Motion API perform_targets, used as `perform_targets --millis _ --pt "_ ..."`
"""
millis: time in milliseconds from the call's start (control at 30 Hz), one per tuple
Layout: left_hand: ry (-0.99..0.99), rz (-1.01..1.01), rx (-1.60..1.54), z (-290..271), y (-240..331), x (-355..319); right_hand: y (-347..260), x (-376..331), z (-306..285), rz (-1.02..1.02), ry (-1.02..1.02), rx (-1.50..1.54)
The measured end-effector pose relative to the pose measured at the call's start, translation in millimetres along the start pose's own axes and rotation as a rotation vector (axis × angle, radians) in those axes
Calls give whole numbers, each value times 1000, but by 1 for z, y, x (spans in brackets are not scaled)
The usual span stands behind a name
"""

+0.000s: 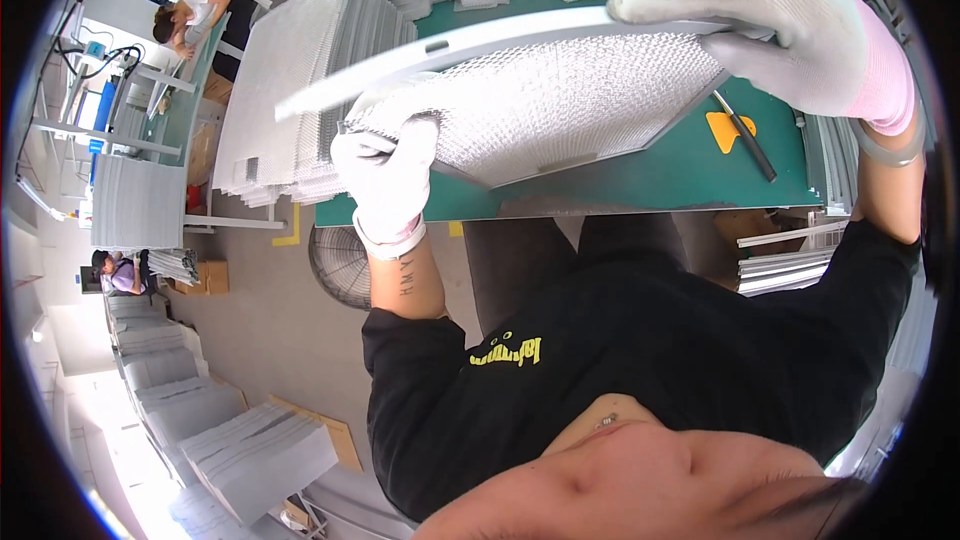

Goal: Assembling metal mesh filters by attaching a frame using a mallet and an electric drill.

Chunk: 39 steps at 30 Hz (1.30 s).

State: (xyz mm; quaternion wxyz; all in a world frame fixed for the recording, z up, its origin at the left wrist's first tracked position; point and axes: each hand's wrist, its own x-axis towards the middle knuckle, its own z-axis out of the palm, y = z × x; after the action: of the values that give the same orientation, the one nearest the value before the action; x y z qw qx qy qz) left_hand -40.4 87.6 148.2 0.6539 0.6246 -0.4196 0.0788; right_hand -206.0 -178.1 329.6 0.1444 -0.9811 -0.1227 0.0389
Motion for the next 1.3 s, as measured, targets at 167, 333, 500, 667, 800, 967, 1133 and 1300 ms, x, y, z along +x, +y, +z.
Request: perform_targets --millis 167,333,500,667,800,967,1133,1300 --pt "-68 185 -154 12 19 18 -7 6 -1 -36 -65 41" --pt "144 157 -175 27 17 14 1 4 15 -389 303 -45" --pt "453 259 -121 50 13 21 8 8 12 -403 263 -113" --pt "473 343 -11 41 -2 25 30 20 38 -444 322 -158" --pt "645 397 50 55 -12 25 32 27 37 -436 350 -140" --pt "670 351 121 59 -14 19 40 31 38 -478 336 -72" --pt "645 382 446 45 -24 25 37 33 36 -348 297 -51" --pt "621 322 416 43 -19 23 31 32 35 -375 319 -89"
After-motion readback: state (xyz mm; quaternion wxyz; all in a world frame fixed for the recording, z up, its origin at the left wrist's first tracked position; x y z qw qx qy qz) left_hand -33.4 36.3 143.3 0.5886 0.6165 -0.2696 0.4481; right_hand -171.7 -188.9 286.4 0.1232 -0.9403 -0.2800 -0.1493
